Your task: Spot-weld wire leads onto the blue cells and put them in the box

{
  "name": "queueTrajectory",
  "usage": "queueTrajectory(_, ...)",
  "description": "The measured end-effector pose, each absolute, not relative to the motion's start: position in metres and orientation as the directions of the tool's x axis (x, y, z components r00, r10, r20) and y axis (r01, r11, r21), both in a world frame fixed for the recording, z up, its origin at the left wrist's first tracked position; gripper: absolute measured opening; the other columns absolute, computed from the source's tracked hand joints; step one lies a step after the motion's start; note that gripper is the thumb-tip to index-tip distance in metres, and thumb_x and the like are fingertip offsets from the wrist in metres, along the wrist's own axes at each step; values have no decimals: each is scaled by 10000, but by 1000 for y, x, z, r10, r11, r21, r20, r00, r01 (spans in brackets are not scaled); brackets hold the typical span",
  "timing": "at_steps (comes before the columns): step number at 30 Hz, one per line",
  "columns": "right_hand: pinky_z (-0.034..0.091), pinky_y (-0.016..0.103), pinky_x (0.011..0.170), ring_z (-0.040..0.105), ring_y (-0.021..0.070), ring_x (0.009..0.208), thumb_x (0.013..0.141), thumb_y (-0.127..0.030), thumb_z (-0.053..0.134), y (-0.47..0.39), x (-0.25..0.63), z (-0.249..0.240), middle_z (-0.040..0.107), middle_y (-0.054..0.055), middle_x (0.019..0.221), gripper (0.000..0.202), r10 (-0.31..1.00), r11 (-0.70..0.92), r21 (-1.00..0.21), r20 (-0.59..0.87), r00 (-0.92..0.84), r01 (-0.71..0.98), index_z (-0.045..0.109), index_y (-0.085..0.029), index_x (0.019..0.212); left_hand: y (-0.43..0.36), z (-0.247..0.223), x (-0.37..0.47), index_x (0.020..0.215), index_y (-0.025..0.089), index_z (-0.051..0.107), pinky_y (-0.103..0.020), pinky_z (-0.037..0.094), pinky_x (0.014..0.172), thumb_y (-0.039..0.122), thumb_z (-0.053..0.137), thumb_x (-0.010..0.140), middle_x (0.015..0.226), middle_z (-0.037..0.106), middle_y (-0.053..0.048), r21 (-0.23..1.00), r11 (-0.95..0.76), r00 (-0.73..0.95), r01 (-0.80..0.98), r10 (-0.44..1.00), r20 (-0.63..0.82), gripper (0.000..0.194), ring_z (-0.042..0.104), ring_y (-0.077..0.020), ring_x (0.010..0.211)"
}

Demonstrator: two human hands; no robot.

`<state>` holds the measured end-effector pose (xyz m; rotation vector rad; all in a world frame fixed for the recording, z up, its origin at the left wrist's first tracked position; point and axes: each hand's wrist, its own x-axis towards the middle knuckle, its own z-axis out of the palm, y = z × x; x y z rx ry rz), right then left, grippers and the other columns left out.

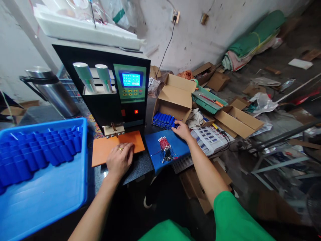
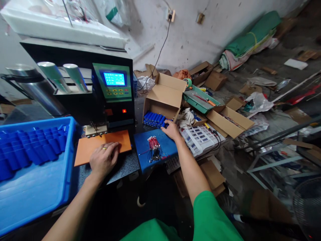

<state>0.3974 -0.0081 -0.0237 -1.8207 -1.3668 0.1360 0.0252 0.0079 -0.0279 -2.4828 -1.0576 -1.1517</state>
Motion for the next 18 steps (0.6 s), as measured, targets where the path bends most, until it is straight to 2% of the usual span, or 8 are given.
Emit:
queueTrajectory(5,541,346,780,660,201,713,771,-382,651,-8,395,-22,724,68,850,435,866,-43,-588,381,323,808,683,-131,1125,8,-28,25,1086,192,658,-331,440,770,252,547,925,1011,733,-75,104,-725,441,681,519,732,205,651,-220,913)
queueTrajectory(8,527,386,913,699,244,921,839,-374,599,-6,397,-21,733,124,1068,417,883,-22,-527,389,263,850,679,-142,1177,9,-29,25,1083,193,655,-328,445,777,248,547,926,1013,734,-72,95,-725,444,682,515,733,198,653,-219,904)
queueTrajectory(12,422,414,1103,551,274,1298,930,-370,502,-5,402,-26,600,165,1370,451,894,20,-452,408,187,892,628,-133,1292,10,-29,24,1080,192,653,-327,445,768,251,550,927,1009,733,-75,85,-721,445,687,511,736,194,656,-217,895)
queueTrajectory(15,365,416,1161,462,255,1385,969,-343,432,-2,407,-31,540,158,1441,471,899,19,-439,400,177,898,580,-120,1357,9,-29,24,1084,190,652,-325,443,765,244,551,924,1005,733,-73,89,-727,446,681,507,737,197,653,-214,894)
queueTrajectory(18,365,421,1165,454,250,1391,978,-316,414,2,411,-32,520,144,1462,470,908,-2,-428,378,181,904,560,-129,1383,9,-28,25,1080,189,652,-321,439,762,242,553,923,1003,734,-67,87,-727,444,681,504,741,193,650,-211,894)
